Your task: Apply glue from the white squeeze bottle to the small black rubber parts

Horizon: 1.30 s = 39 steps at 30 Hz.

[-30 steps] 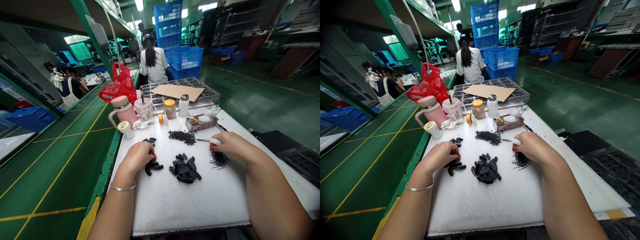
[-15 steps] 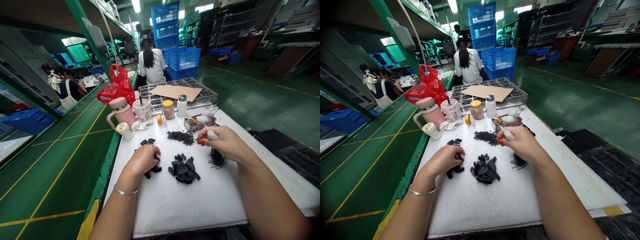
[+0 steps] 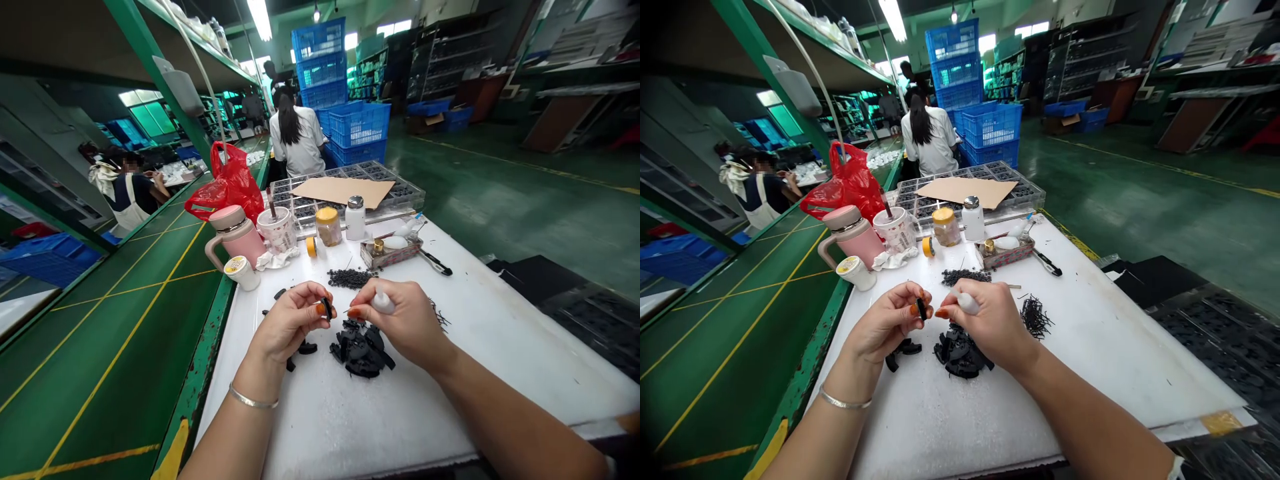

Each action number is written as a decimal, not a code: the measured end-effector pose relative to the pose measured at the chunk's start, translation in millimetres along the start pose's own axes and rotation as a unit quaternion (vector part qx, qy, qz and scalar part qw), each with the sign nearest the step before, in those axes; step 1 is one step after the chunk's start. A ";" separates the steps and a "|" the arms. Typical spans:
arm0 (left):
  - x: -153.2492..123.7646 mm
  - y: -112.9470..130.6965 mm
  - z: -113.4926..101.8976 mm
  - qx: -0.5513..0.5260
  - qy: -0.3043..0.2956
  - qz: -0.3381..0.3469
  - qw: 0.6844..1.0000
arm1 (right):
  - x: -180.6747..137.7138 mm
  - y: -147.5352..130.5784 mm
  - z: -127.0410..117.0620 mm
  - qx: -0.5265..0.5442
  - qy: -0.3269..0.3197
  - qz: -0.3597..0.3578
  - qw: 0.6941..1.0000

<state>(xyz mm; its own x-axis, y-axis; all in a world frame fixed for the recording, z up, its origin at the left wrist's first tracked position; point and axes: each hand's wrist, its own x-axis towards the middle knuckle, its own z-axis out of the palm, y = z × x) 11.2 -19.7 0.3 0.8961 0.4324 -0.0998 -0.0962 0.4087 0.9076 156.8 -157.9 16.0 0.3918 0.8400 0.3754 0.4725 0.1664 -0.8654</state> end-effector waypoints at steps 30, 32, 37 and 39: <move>4.7 -16.8 12.3 -0.083 0.001 -0.018 0.996 | -0.1 10.8 11.4 -0.149 0.041 -0.307 0.939; 4.7 -17.0 14.1 -0.069 0.013 -0.016 0.997 | -0.4 11.3 12.9 -0.145 0.038 -0.303 0.941; 4.5 -17.0 18.5 -0.085 0.027 -0.020 0.996 | -2.7 11.8 15.4 -0.041 0.056 -0.227 0.971; 4.6 -16.1 19.9 -0.099 0.035 -0.007 0.994 | -2.9 12.8 16.0 -0.008 0.063 -0.192 0.979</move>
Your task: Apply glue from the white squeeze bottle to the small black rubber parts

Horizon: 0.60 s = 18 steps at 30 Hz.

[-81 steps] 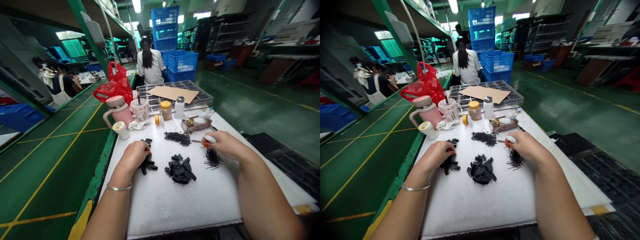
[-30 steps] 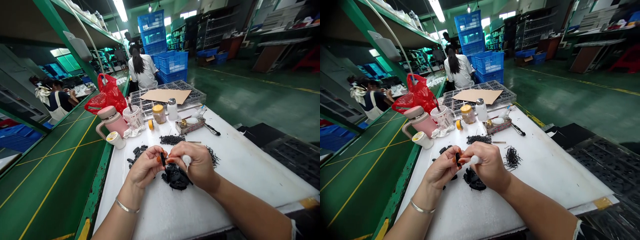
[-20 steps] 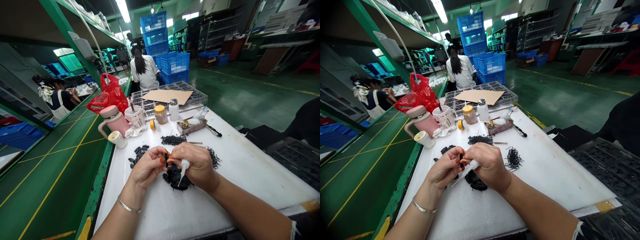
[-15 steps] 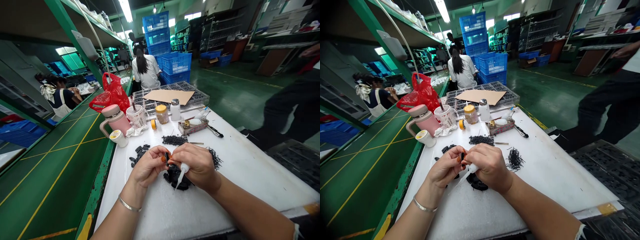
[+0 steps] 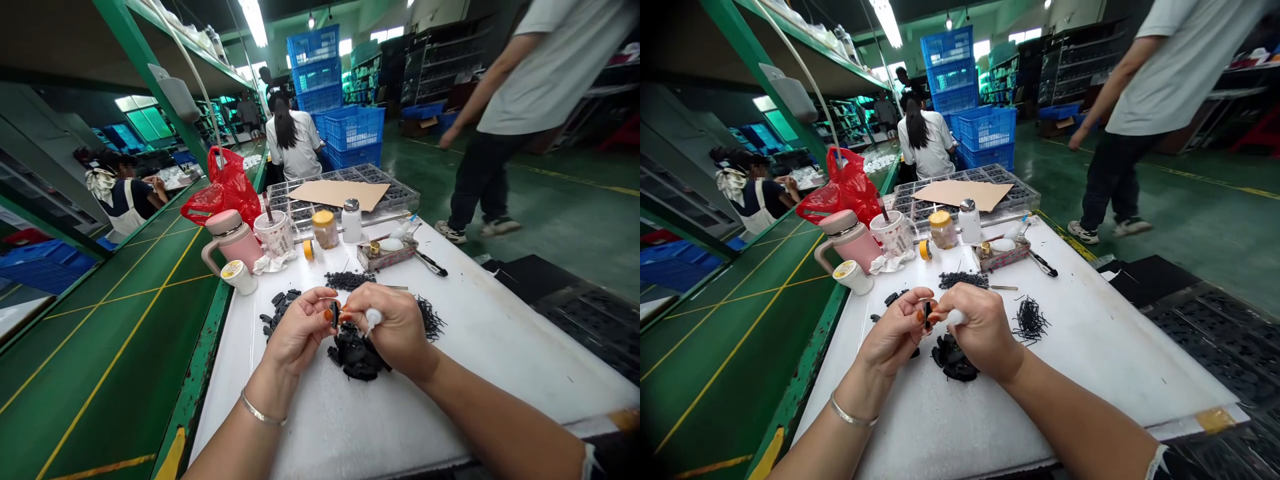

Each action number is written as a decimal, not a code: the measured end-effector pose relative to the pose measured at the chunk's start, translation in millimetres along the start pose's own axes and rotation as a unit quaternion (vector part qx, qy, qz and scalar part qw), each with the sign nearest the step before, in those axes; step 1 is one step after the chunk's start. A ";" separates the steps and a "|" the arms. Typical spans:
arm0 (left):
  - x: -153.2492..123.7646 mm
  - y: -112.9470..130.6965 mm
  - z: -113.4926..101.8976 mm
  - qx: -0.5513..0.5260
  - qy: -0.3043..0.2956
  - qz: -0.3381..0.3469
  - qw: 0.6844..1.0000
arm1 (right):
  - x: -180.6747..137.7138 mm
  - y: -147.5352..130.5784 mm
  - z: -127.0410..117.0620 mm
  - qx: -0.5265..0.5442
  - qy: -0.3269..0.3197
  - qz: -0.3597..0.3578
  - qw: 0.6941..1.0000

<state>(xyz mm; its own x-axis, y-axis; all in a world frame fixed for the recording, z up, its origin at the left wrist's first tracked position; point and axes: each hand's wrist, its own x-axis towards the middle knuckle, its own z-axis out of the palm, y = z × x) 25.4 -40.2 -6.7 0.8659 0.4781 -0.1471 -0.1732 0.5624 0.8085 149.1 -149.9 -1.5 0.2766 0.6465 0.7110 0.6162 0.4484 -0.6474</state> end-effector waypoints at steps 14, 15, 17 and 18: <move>-6.7 -1.5 15.4 0.194 0.087 0.227 0.950 | 0.8 -0.1 10.8 0.088 0.052 0.193 0.976; -6.9 -1.5 16.3 0.200 0.094 0.233 0.947 | 1.7 1.5 10.6 0.112 0.044 0.227 0.966; -7.0 -1.1 17.1 0.208 0.097 0.234 0.945 | 3.6 6.8 9.1 0.183 0.015 0.296 0.937; -7.0 -0.8 17.0 0.212 0.096 0.232 0.945 | 4.6 10.2 7.8 0.224 -0.003 0.328 0.918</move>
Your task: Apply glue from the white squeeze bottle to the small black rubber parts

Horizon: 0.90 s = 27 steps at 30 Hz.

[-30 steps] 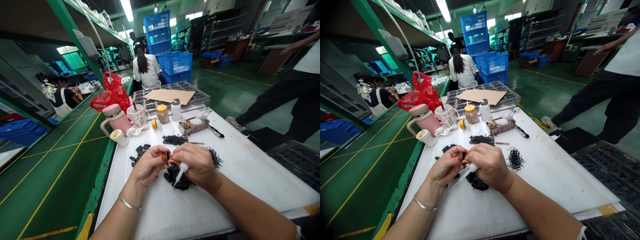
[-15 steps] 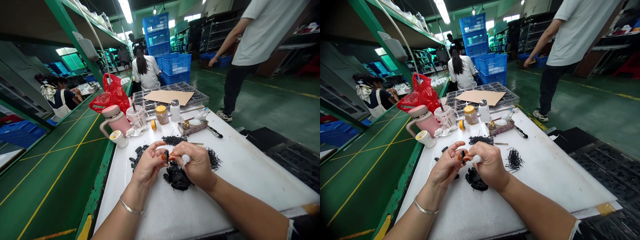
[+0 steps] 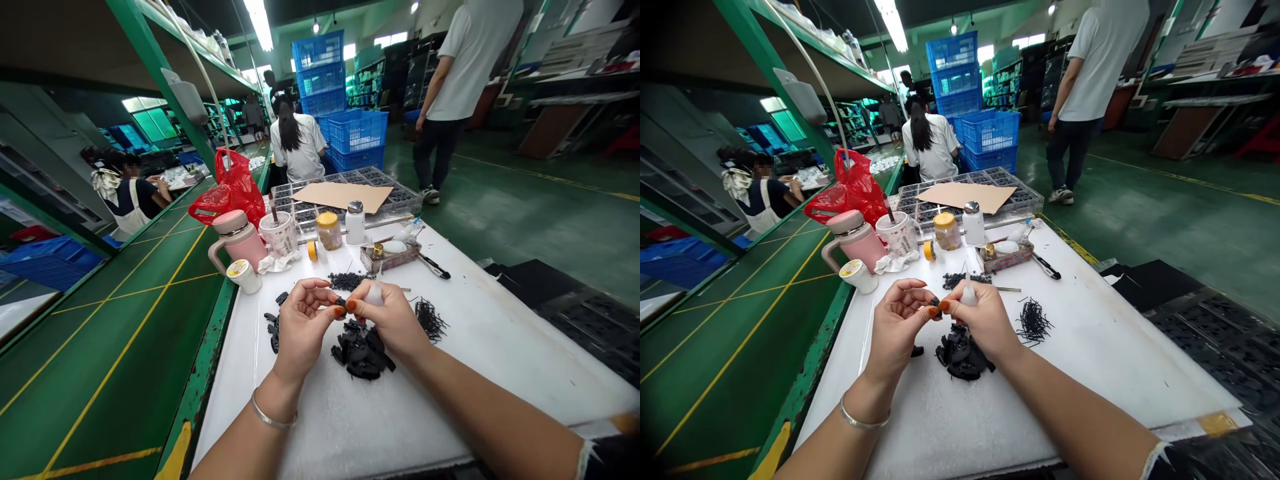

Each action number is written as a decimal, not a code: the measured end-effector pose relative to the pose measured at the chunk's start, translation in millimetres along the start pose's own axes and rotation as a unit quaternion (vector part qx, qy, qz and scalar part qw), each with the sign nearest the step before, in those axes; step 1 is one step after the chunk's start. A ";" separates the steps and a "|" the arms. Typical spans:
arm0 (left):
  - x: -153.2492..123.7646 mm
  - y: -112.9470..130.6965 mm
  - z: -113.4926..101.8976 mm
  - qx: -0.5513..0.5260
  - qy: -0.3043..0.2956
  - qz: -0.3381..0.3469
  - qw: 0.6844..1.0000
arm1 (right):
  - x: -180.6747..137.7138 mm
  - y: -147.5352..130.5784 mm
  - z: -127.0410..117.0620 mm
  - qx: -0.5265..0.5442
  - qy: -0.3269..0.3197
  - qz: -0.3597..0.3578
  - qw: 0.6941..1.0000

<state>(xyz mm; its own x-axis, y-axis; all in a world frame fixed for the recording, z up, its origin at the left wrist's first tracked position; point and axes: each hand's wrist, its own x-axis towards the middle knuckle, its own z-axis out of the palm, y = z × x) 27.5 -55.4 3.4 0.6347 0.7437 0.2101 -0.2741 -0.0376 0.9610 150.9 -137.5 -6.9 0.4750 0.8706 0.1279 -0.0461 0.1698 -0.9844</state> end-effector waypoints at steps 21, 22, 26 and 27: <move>3.5 5.5 -11.8 -0.014 -0.059 -0.035 0.998 | 5.5 -4.6 -12.4 -0.025 -0.098 0.039 0.994; 3.3 6.1 -11.9 -0.005 -0.051 -0.032 0.998 | 5.5 -6.9 -13.2 -0.047 -0.095 0.034 0.994; 3.4 8.2 -12.9 0.015 -0.034 -0.028 0.999 | 5.0 -12.8 -15.3 -0.103 -0.093 -0.002 0.990; 3.4 8.5 -13.2 0.017 -0.035 -0.029 0.999 | 4.8 -13.2 -15.3 -0.110 -0.093 -0.013 0.989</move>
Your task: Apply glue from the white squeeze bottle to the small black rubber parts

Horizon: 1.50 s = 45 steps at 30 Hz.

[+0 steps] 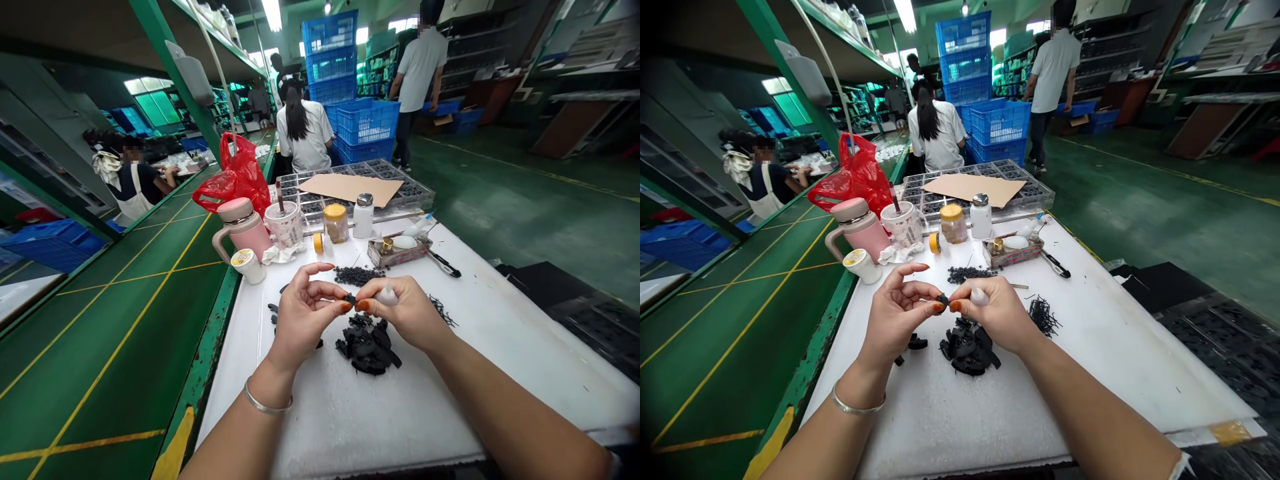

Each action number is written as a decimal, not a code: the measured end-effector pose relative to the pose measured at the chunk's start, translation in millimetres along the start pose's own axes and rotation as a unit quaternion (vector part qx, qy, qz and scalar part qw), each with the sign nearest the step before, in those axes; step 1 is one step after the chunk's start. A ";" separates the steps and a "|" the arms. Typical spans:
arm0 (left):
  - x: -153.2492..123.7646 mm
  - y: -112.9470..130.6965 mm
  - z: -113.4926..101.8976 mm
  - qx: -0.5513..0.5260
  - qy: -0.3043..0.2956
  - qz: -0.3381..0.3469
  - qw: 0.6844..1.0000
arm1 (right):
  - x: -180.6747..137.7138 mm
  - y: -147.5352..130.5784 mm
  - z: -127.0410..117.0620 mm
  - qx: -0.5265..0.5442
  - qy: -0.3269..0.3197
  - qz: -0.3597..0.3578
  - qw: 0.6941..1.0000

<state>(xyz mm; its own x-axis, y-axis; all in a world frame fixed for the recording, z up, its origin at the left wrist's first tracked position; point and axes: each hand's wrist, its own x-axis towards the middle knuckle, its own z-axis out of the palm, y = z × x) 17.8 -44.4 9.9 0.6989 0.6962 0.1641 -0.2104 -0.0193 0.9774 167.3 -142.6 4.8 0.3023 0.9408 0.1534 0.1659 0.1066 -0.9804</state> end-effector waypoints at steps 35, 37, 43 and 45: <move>6.2 -8.2 -8.1 0.202 0.037 0.002 0.979 | -3.8 -7.7 -29.2 -0.109 0.127 -0.030 0.985; 5.8 -7.6 -7.3 0.224 0.045 0.008 0.974 | -5.3 -10.3 -31.9 -0.067 0.142 -0.038 0.987; 3.6 -8.0 -5.1 0.268 0.045 0.058 0.961 | -12.4 -10.6 -32.9 -0.003 0.253 -0.109 0.961; 2.7 -8.7 -4.7 0.281 0.040 0.077 0.956 | -13.3 -8.7 -30.7 0.005 0.267 -0.140 0.953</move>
<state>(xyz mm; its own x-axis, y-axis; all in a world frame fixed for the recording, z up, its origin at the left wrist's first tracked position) 18.3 -39.0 1.2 0.6301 0.7065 0.3224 0.1106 -0.4926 0.8632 190.6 -166.0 15.1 0.6832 0.5768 0.4479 0.3022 0.3350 -0.8924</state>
